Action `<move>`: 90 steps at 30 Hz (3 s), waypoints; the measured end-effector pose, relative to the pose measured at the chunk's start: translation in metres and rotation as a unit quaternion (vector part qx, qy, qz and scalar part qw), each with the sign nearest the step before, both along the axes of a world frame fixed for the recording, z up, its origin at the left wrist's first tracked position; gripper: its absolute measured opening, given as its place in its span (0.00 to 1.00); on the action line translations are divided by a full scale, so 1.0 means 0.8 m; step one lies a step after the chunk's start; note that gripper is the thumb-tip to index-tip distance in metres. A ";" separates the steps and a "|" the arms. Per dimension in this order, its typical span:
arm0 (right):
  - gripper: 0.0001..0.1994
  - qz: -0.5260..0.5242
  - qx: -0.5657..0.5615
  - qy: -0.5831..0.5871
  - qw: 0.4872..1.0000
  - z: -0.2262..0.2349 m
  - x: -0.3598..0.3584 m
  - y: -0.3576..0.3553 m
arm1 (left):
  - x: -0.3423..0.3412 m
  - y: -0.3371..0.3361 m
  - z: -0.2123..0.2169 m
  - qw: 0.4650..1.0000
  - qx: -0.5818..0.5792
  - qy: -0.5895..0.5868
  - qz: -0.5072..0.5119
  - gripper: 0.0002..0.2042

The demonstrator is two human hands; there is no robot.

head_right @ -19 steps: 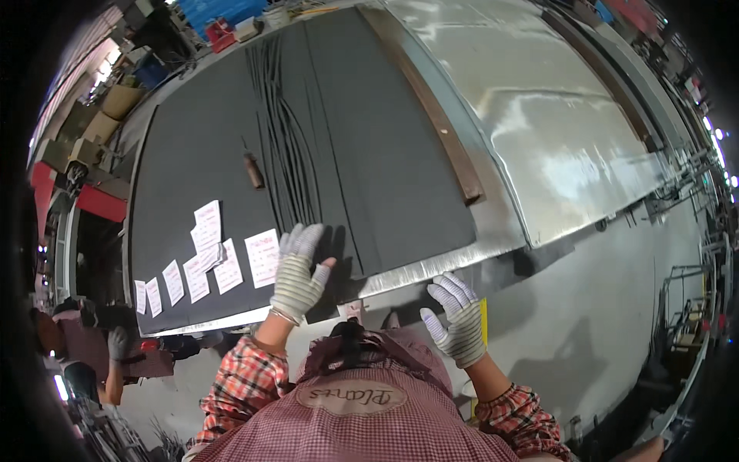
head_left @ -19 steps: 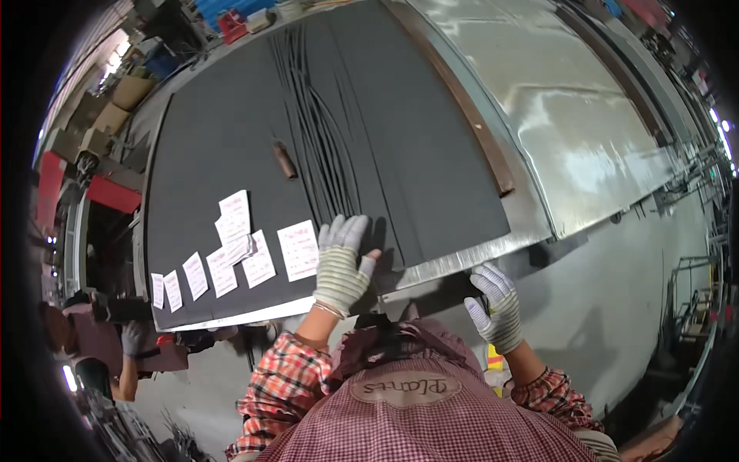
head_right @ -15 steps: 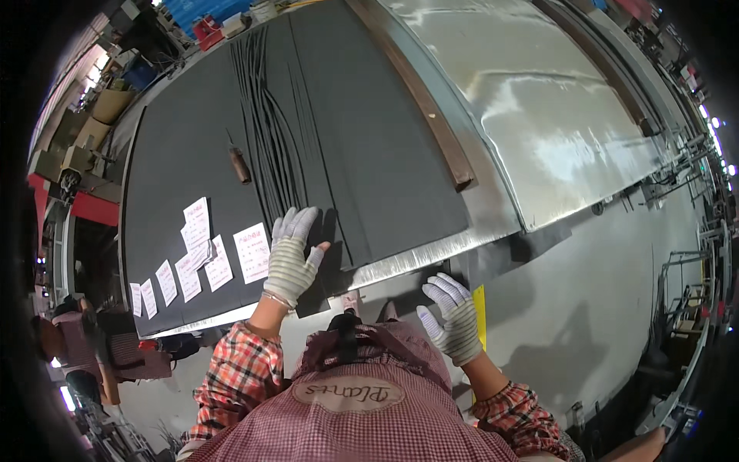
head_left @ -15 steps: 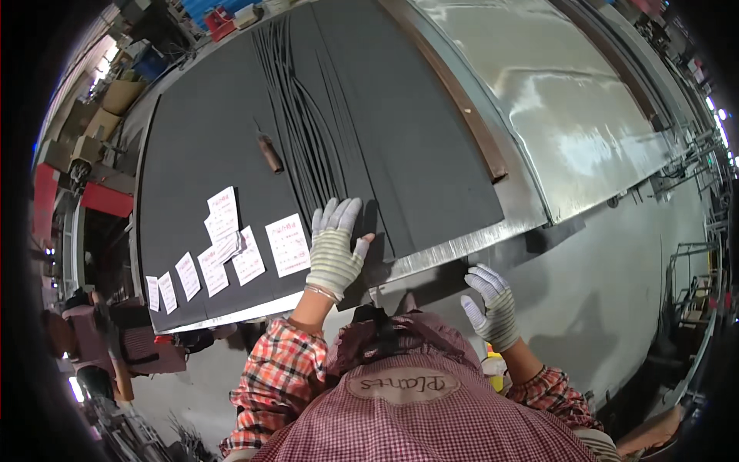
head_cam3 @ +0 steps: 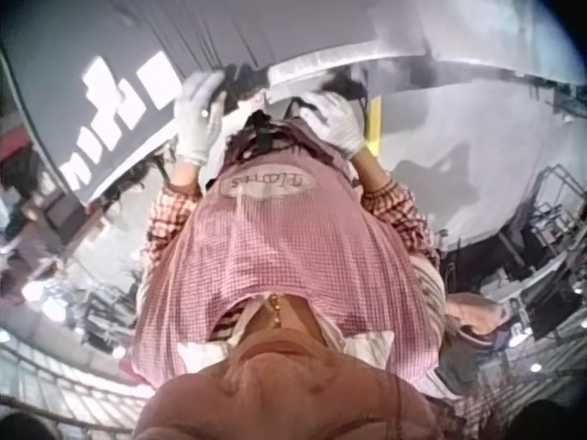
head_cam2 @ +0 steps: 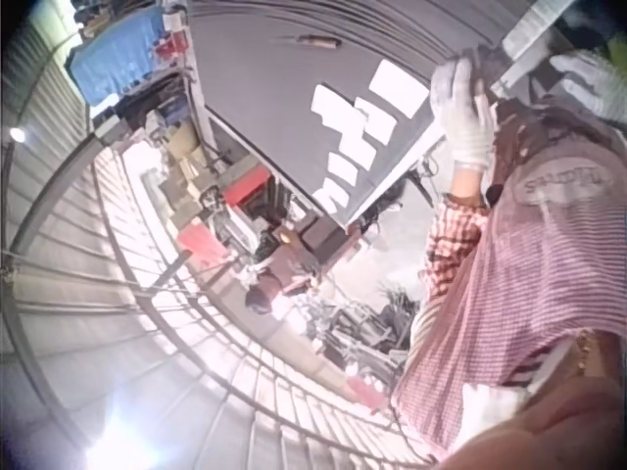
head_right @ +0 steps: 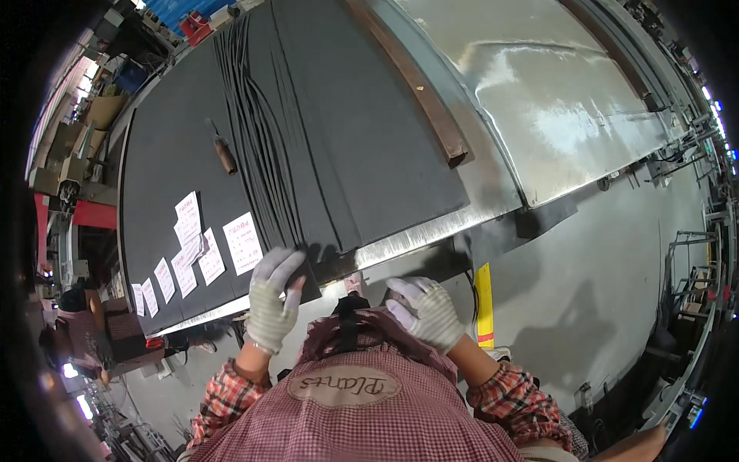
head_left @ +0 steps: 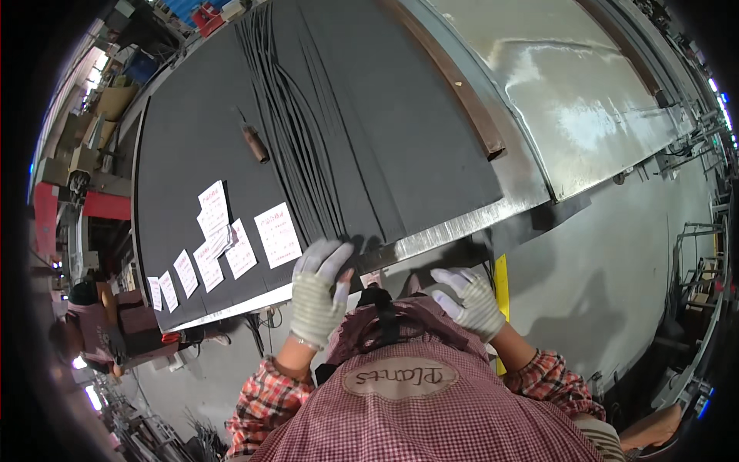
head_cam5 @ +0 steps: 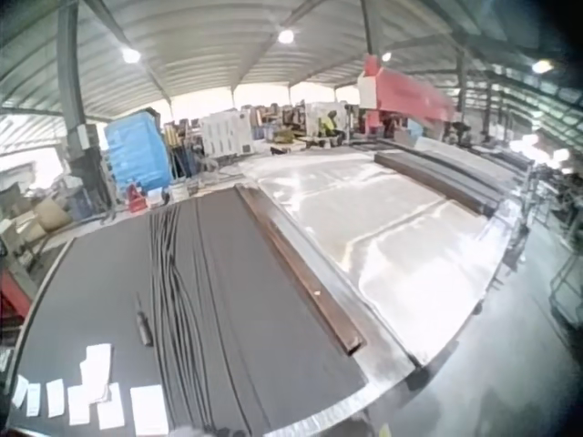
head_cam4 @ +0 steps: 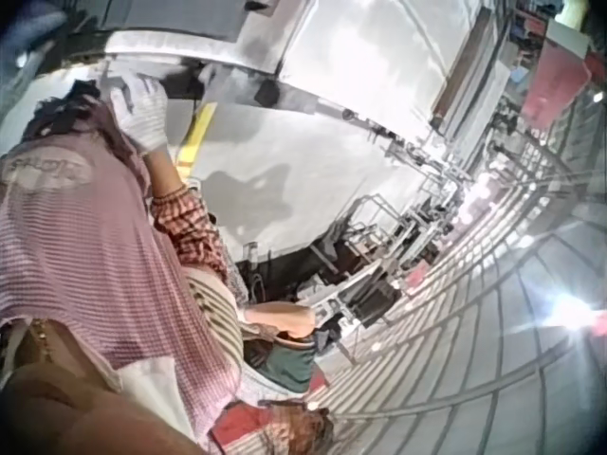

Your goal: Applying and cutting rubber insulation strips to a large panel on a workshop table.

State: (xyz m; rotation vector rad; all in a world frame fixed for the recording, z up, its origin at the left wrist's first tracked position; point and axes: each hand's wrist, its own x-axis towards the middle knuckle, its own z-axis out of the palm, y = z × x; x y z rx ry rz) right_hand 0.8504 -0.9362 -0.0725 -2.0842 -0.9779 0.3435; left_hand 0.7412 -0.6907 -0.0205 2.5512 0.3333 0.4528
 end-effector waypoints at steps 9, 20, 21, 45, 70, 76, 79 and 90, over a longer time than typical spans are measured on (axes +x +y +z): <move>0.22 0.082 -0.084 0.051 0.992 -0.015 -0.004 0.030 | 0.097 0.033 -0.033 0.979 0.166 0.096 -0.074 0.16; 0.22 0.027 -0.143 0.098 0.985 -0.047 -0.014 -0.015 | 0.113 0.025 -0.050 0.994 0.091 0.069 0.000 0.10; 0.22 0.026 -0.144 0.099 0.984 -0.047 -0.014 -0.015 | 0.116 0.024 -0.051 0.994 0.080 0.066 0.016 0.08; 0.22 0.037 -0.152 0.097 0.983 -0.048 -0.009 -0.012 | 0.128 0.004 -0.057 0.991 0.091 0.063 0.076 0.07; 0.23 0.043 -0.144 0.082 0.985 -0.048 -0.012 -0.008 | 0.142 0.007 -0.051 0.987 0.118 0.080 0.080 0.06; 0.23 0.048 -0.171 0.095 0.979 -0.049 -0.013 -0.009 | 0.143 0.008 -0.054 0.988 0.118 0.063 0.081 0.06; 0.23 0.053 -0.186 0.099 0.976 -0.047 -0.013 -0.006 | 0.144 0.007 -0.053 0.986 0.116 0.085 0.082 0.07; 0.24 0.066 0.057 0.426 0.901 -0.011 -0.018 0.074 | -0.073 -0.026 -0.018 0.894 -0.398 0.006 0.206 0.09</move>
